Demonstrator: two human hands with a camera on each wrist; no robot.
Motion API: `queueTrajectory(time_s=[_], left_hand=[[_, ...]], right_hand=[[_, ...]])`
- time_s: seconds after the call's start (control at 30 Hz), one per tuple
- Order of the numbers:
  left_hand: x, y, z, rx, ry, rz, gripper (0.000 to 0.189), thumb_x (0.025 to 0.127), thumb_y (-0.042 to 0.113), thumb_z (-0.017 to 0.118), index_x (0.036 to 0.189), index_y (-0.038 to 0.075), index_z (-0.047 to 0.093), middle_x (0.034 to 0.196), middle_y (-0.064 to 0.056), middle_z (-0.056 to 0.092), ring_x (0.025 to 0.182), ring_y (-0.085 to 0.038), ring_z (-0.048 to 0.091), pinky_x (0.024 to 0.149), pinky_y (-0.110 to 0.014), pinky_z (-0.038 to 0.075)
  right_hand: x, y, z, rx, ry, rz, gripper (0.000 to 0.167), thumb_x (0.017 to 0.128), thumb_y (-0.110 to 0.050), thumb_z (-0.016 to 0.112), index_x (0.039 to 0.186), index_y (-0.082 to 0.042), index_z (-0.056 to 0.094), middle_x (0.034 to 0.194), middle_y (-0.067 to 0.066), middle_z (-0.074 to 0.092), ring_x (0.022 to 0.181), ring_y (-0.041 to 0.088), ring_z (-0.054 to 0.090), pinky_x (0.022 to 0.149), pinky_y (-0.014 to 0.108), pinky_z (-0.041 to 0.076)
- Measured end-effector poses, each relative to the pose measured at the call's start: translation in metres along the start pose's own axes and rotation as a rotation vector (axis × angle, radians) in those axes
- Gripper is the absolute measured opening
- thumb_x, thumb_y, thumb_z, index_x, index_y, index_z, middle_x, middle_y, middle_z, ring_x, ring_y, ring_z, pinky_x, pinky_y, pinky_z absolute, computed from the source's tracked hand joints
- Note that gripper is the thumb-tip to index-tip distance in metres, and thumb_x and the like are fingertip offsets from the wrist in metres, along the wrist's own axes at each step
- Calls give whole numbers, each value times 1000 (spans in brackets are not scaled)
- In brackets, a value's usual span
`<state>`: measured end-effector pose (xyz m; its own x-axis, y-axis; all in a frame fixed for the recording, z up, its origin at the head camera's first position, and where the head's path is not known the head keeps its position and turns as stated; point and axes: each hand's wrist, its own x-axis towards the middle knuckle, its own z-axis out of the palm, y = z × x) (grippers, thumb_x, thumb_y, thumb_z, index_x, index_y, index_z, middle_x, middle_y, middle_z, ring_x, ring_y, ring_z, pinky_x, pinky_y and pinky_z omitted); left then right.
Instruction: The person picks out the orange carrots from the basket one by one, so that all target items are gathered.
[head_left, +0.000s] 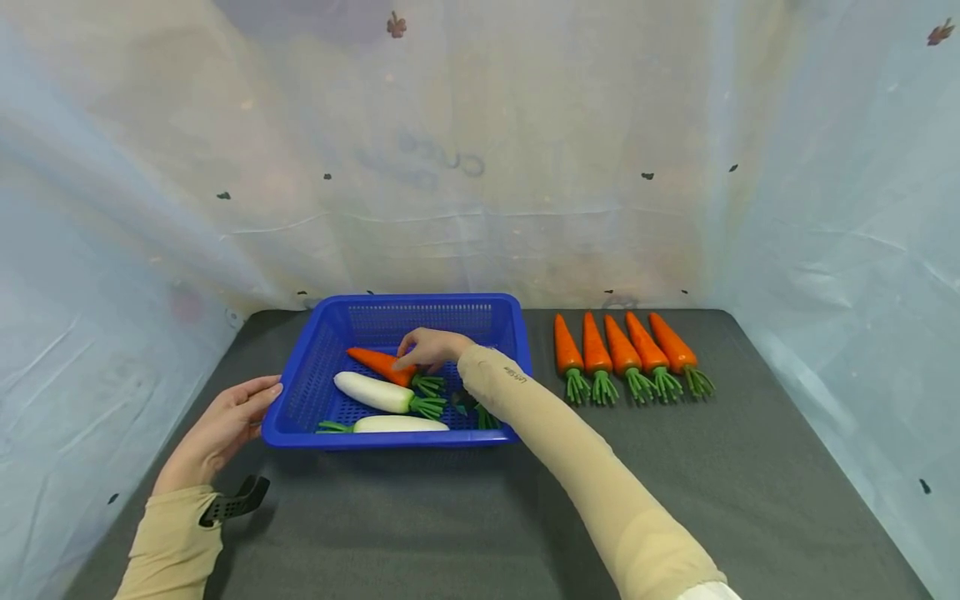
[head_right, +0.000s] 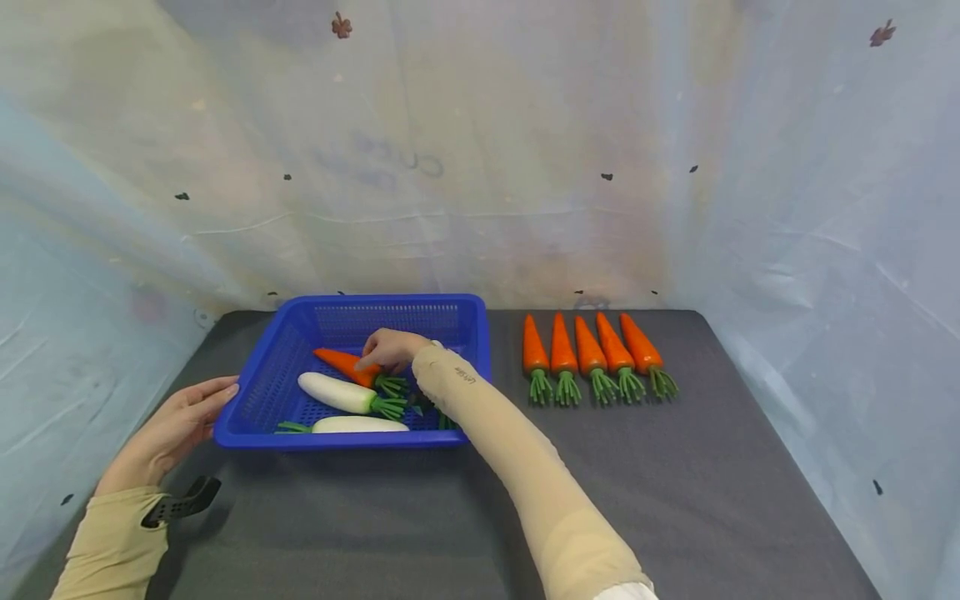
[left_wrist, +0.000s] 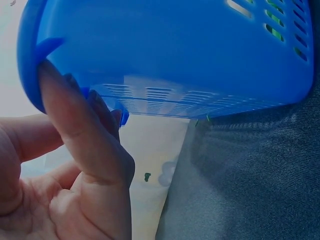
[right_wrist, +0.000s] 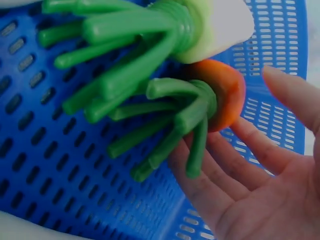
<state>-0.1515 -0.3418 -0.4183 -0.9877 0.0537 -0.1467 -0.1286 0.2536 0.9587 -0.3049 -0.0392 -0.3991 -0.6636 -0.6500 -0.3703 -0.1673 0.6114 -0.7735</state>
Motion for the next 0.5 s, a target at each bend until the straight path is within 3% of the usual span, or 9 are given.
queueTrajectory(time_s=[0.23, 0.5], left_hand=[[2, -3, -1, -8, -10, 5, 69, 99, 38, 51, 144, -8, 25, 102, 8, 65, 89, -12, 66, 75, -30, 54], [2, -3, -2, 2, -7, 5, 69, 99, 38, 51, 144, -8, 25, 102, 8, 65, 89, -12, 65, 75, -30, 53]], right_hand=[[0, 0, 4, 26, 4, 8, 45, 89, -18, 71, 130, -10, 55, 127, 7, 52, 109, 22, 56, 90, 40, 48], [-1, -1, 7, 14, 20, 6, 47, 89, -12, 70, 133, -10, 54, 139, 11, 44, 115, 25, 53, 92, 45, 46]])
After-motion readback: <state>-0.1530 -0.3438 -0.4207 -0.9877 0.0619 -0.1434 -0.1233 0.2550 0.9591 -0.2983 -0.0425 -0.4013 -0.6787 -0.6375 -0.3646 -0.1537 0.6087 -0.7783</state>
